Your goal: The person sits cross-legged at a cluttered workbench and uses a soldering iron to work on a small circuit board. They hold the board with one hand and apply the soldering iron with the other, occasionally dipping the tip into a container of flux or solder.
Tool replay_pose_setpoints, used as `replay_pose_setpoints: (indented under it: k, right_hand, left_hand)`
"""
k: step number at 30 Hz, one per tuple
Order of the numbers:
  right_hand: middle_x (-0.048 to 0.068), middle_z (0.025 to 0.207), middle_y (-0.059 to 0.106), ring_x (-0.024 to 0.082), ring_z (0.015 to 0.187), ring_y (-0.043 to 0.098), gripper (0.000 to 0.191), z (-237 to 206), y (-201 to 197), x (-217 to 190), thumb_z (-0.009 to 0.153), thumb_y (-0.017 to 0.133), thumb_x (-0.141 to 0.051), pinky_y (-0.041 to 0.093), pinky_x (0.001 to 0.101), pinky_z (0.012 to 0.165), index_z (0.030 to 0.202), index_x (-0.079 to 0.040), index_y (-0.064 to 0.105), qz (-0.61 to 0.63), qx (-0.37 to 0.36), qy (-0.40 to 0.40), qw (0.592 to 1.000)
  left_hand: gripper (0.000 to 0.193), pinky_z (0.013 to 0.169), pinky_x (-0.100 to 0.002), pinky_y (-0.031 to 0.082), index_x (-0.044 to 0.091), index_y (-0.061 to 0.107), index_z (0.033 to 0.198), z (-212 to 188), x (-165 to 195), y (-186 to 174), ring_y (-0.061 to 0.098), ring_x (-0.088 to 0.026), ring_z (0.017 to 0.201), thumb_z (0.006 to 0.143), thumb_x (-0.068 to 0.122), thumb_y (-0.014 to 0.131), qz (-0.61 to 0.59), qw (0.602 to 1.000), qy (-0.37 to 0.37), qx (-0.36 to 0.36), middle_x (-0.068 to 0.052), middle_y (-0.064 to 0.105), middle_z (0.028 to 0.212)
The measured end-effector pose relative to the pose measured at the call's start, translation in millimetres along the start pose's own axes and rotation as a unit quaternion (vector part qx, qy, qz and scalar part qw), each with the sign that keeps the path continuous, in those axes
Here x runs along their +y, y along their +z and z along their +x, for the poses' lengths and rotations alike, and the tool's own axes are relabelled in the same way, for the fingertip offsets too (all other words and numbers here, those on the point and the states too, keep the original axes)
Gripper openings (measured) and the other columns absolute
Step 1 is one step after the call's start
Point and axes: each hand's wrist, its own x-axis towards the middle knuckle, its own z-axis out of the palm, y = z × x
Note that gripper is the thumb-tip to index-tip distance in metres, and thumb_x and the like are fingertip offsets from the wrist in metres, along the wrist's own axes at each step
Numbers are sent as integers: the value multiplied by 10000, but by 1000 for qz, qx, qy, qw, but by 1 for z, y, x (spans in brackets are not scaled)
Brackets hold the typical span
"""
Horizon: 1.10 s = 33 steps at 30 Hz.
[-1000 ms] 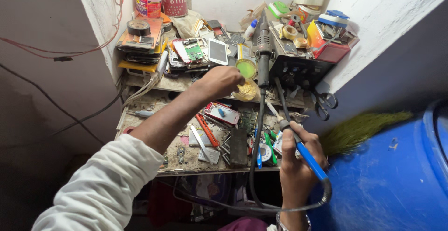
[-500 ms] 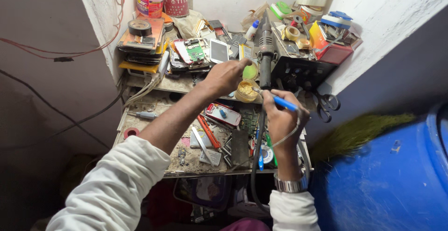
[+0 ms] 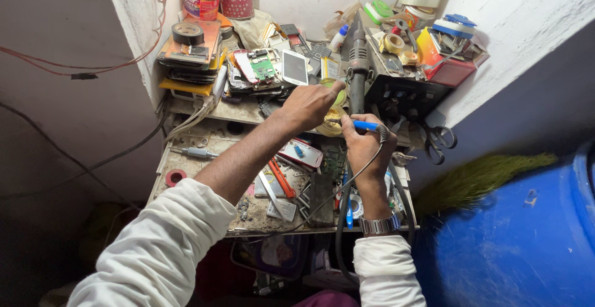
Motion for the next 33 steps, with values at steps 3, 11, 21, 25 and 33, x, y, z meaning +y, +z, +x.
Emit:
replay_pose_setpoints:
  k: [3,11,21,25,33]
  right_hand:
    - [93,747,755,136,639,720,179,1,1,-1,871,827,-178,553,278,587,886,-10,767,0,-1,-1,1000]
    - [80,738,739,127,634,678,183,-3,-10,-8,885,830,-157,529,269,575,903,9,753,41,17,-19,999]
    - [73,720,735,119,620,664,178,-4,-10,-7,880,829,-158,516,268,559,906,2,757,40,9,2,999]
    - [74,728,737,110,622,679,182,-3,-4,-2,865,837,-162,527,267,566,888,2,760,10,10,-2,1000]
    - [64,740,736,97,622,655,172,-6,-12,-13,892,817,-157,515,263,563,925,4,765,51,51,5,997]
  left_hand:
    - [460,605,-525,536,34,433,1264,0,0,1,708,-406,772,854,21,643,-5,1000,2,-1,-188,689,794]
    - [422,600,-524,536,42,443,1237,0,2,1,708,-407,775,861,21,635,-12,1000,11,13,-186,694,798]
    - [412,592,-516,536,53,445,1246,-1,7,-3,713,-392,754,876,27,627,5,1000,-9,-14,-176,694,782]
    - [405,594,-517,535,59,454,1243,0,4,-2,714,-391,743,880,34,632,5,1000,-10,-15,-177,693,779]
    - [459,607,-524,537,80,461,1316,-1,1,-1,711,-388,748,886,41,616,-6,1000,-12,21,-177,697,782]
